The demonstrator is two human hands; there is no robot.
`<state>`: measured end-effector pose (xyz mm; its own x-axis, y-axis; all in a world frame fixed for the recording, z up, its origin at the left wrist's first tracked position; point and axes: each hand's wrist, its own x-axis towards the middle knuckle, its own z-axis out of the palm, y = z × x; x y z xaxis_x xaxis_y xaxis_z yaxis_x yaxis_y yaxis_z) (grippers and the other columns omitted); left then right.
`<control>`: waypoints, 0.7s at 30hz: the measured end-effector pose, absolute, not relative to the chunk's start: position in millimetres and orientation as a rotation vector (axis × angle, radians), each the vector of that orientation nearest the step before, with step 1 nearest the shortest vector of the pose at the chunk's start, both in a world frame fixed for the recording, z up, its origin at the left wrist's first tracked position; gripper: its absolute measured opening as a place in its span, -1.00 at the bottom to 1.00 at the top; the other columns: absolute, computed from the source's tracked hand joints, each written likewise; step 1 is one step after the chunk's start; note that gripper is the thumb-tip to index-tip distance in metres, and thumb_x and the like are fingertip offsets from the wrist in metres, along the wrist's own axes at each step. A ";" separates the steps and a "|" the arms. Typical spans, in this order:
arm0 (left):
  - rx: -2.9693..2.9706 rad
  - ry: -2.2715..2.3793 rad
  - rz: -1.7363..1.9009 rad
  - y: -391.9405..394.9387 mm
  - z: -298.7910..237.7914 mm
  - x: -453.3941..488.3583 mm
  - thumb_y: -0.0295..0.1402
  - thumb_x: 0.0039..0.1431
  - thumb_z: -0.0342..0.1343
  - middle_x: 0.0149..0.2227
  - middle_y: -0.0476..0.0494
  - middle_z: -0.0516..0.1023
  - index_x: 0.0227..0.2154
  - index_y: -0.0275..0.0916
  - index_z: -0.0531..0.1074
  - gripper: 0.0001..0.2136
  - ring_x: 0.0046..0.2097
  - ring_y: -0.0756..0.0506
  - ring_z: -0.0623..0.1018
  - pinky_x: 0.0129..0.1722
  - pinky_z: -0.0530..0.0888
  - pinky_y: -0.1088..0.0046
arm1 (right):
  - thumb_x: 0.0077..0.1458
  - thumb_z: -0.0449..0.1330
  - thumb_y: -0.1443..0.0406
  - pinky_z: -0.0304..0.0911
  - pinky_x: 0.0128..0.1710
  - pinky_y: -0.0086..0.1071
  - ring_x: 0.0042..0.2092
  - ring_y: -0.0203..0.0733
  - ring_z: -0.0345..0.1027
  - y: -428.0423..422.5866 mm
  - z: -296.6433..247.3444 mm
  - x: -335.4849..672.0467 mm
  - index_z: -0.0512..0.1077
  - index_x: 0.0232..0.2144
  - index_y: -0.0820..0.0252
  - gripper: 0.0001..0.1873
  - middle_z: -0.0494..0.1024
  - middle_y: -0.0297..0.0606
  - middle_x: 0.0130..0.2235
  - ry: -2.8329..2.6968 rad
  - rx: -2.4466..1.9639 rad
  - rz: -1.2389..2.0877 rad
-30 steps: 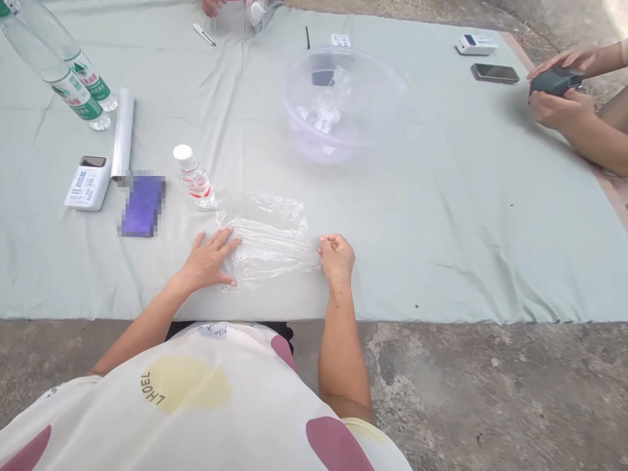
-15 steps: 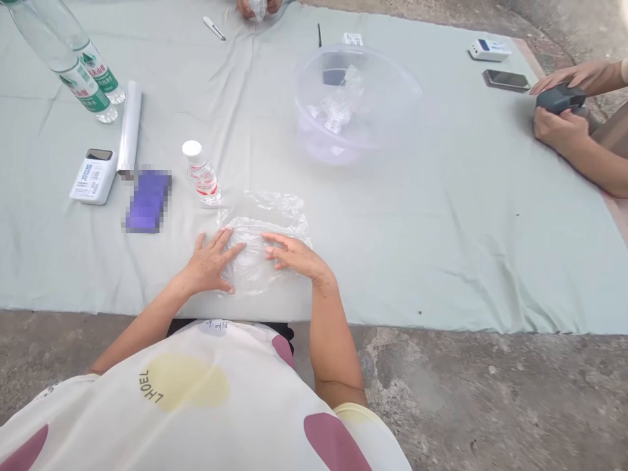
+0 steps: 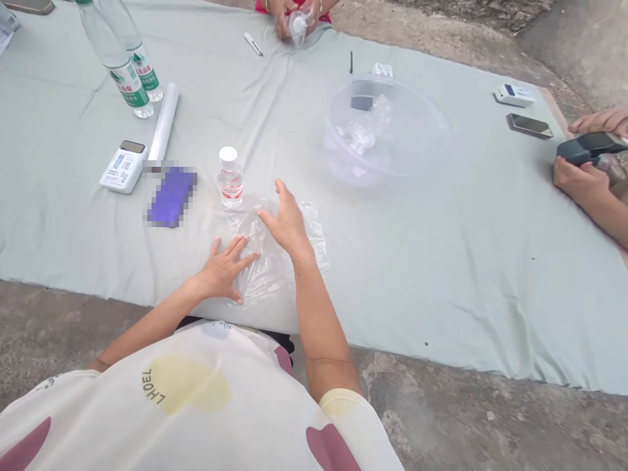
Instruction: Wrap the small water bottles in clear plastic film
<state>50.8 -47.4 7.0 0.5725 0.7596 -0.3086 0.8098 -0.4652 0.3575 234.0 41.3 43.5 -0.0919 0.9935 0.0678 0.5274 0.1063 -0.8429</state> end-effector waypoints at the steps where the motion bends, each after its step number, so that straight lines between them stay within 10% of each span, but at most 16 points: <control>1: 2.334 1.256 -0.158 -47.1 7.5 50.9 -0.09 -0.33 0.49 0.44 -0.49 -0.24 0.35 -0.10 0.06 0.12 0.44 -0.46 -0.17 0.25 -0.28 -0.36 | -0.02 0.33 0.18 0.07 0.27 0.01 0.34 0.09 0.08 51.9 40.3 212.5 0.11 0.28 0.06 -0.14 0.23 -0.10 0.32 -1.730 -1.414 0.907; 7: 2.279 1.252 -0.165 -46.5 7.1 51.9 -0.13 -0.36 0.51 0.45 -0.48 -0.28 0.36 -0.12 0.06 0.15 0.44 -0.47 -0.22 0.25 -0.34 -0.36 | -0.06 0.36 0.21 0.27 0.11 -0.14 0.00 -0.11 0.43 100.5 24.1 148.7 0.29 0.03 0.20 -0.39 0.54 -0.21 -0.04 -1.595 -1.307 1.124; 21: 2.244 1.200 -0.050 -48.5 2.4 50.2 -0.19 -0.34 0.50 0.45 -0.49 -0.29 0.34 -0.12 0.09 0.10 0.44 -0.47 -0.20 0.23 -0.44 -0.33 | 0.01 0.28 -0.06 0.35 -0.23 -0.32 -0.18 -0.15 0.46 -38.1 32.5 245.7 0.47 -0.14 0.17 -0.49 0.57 -0.24 -0.20 -1.233 -1.343 1.726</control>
